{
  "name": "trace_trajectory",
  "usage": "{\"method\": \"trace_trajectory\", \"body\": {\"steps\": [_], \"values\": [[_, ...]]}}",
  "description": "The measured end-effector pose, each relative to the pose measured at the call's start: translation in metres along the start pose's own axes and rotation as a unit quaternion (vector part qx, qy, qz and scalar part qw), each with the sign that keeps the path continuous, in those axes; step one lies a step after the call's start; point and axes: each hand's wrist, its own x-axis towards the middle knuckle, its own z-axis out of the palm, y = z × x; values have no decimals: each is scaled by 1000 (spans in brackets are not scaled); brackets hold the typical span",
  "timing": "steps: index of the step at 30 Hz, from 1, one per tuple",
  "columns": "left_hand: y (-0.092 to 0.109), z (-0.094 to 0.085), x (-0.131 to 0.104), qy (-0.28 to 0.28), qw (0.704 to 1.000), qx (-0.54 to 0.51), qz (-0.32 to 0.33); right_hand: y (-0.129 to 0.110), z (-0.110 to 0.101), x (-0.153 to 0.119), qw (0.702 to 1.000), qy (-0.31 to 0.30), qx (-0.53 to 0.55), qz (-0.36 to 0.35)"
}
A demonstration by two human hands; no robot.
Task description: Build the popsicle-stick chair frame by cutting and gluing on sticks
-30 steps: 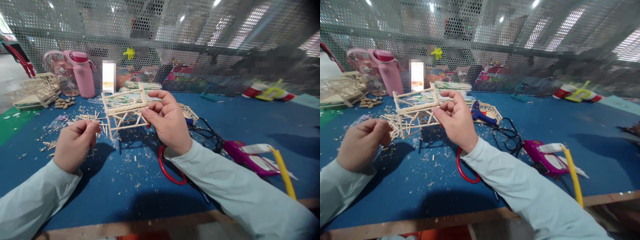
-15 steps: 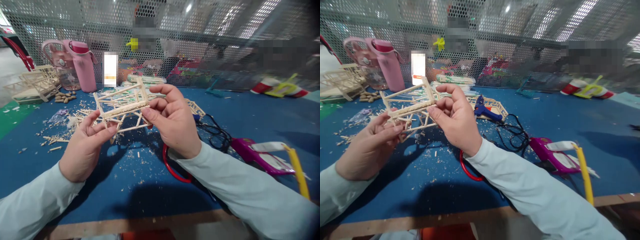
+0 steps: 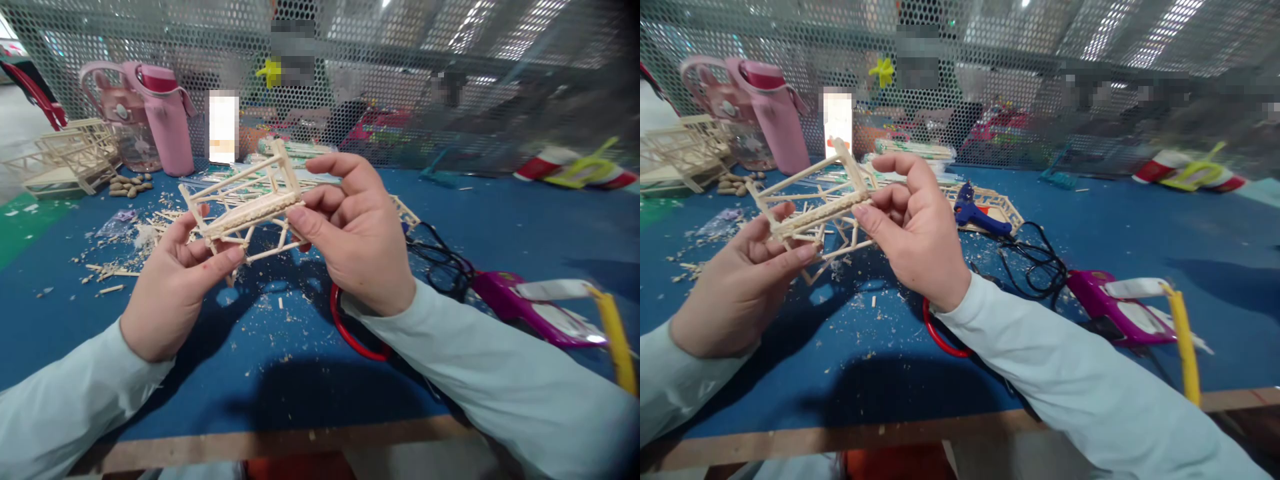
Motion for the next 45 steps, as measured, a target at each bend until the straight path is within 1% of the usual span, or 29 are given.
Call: {"method": "trace_trajectory", "body": {"steps": [10, 14, 18, 20, 25, 30, 35, 39, 42, 45], "values": [[-1, -1, 1, 2, 1000, 22, -13, -3, 2, 0, 999, 9, 46, 19], [-2, 1, 1, -7, 1000, 19, -9, -2, 2, 0, 999, 11, 34, 21], [0, 4, 2, 15, 1000, -8, -17, -2, 1, 0, 1000, 7, 20, 15], [1, 4, 2, 17, 1000, -18, -14, -2, 1, 0, 1000, 7, 15, 13], [0, 1, 1, 9, 1000, 8, -14, -2, 1, 0, 1000, 9, 17, 18], [-2, 0, 1, 15, 1000, 12, 11, -2, 2, 1, 998, 15, 48, 29], [-2, 2, 1, 23, 999, 19, 30, -3, 3, 1, 998, 18, 46, 28], [1, 4, -2, 20, 999, -17, 33, -2, 1, 1, 999, 25, 32, 26], [2, 4, -3, 43, 998, -43, 22, -1, -1, 1, 999, 24, 15, 24], [1, -2, 3, 111, 992, -53, 31, 0, -2, 0, 1000, 23, -1, 18]]}}
